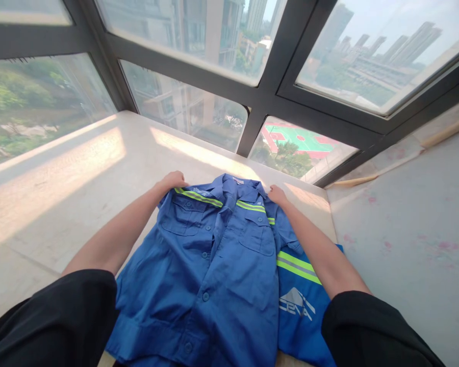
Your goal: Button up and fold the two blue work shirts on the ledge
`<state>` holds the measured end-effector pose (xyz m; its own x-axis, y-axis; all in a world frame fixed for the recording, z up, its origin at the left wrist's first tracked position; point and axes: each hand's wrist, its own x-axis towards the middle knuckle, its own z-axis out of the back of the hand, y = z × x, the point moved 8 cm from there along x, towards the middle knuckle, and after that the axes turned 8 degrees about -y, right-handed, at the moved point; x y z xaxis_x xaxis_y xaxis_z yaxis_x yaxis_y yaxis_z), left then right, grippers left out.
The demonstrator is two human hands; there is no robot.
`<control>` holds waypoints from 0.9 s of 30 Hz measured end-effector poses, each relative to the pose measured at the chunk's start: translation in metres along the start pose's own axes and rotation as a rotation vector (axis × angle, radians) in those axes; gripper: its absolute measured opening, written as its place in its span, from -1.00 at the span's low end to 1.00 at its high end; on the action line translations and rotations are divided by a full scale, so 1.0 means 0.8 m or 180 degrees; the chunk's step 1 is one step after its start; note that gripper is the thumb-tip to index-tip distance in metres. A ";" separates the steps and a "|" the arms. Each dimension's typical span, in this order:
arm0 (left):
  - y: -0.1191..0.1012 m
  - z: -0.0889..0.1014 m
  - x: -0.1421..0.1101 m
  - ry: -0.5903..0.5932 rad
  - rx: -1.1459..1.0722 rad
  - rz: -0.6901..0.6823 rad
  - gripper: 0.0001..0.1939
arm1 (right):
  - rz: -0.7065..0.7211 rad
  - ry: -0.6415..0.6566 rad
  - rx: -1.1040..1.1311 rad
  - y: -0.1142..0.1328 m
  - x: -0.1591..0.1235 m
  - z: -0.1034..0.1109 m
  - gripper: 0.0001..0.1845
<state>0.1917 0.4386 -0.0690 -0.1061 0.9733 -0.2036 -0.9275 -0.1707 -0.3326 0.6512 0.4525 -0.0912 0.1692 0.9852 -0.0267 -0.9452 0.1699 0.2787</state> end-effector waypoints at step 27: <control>-0.137 -0.041 -0.003 -0.0201 -0.0142 -0.0526 -0.58 | 0.0351 -0.0068 0.0633 0.062 -0.006 -0.003 -0.62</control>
<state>0.3053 0.4501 -0.0622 0.0228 0.9961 -0.0849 -0.9174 -0.0129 -0.3977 0.6025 0.4562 -0.0792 0.0757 0.9965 0.0341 -0.8850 0.0514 0.4627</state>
